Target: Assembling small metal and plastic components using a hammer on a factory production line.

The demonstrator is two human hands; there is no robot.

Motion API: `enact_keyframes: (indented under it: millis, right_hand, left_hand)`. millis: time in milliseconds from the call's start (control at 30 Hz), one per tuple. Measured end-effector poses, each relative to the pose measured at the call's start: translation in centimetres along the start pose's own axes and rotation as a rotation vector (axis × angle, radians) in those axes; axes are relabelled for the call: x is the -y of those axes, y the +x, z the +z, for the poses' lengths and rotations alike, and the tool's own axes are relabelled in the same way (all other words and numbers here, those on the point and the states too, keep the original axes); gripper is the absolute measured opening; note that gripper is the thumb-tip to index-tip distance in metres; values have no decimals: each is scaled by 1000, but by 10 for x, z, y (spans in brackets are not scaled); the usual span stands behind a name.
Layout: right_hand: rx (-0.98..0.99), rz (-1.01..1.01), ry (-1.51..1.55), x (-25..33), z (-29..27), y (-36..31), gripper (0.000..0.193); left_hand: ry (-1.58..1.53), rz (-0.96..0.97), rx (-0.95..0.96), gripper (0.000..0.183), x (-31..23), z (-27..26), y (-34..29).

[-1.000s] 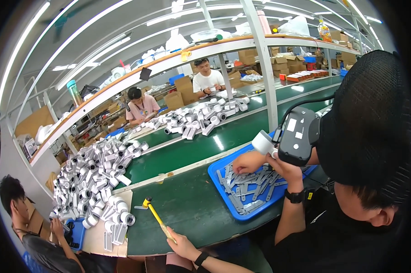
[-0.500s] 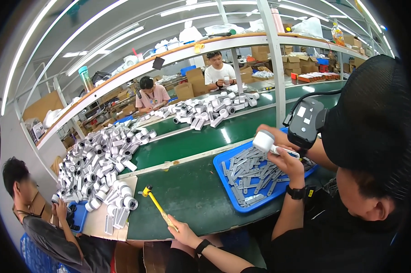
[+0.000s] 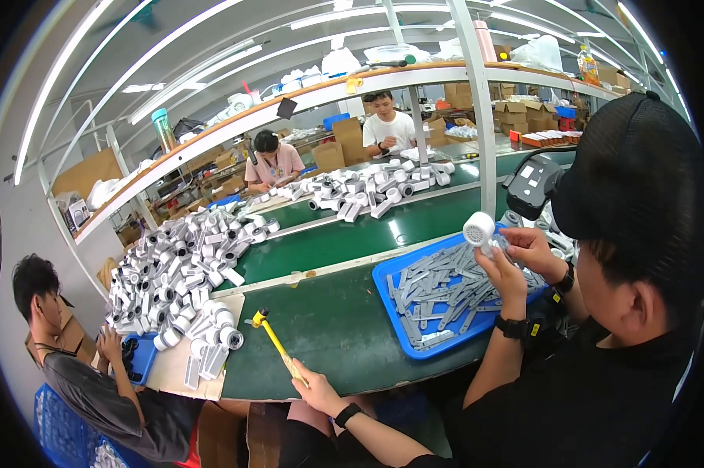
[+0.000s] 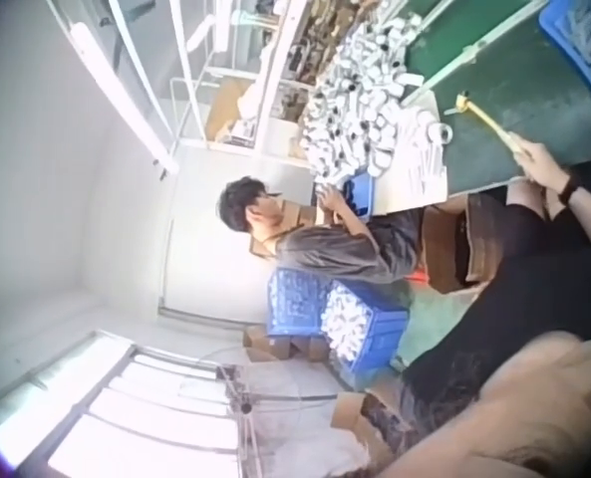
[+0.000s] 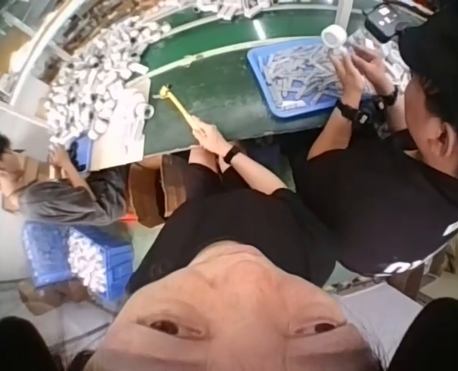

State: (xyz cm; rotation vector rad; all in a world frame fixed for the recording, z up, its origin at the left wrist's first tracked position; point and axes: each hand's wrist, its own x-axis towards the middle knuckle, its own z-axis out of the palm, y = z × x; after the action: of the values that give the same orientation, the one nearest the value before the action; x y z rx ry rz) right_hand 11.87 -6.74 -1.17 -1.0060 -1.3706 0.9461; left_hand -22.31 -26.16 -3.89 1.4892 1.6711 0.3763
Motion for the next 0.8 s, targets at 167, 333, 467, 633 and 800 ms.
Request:
enact_keyframes:
  millis: [167, 333, 467, 633, 800]
  right_hand:
    - [11, 29, 63, -3, 4, -2, 57]
    - [6, 53, 75, 3, 2, -2, 58]
    - [-19, -5, 49, -6, 2, -2, 60]
    - [-32, 21, 56, -1, 6, -3, 58]
    - [-92, 2, 21, -4, 10, -3, 58]
  left_hand:
    - [-33, -56, 85, 30, 2, -12, 5]
    - [-55, -136, 170, 30, 10, -33, 0]
    - [-64, -201, 249, 31, 17, -55, -4]
    - [-82, -267, 342, 32, 24, -86, 5]
    - [-111, -344, 431, 33, 40, -121, 12]
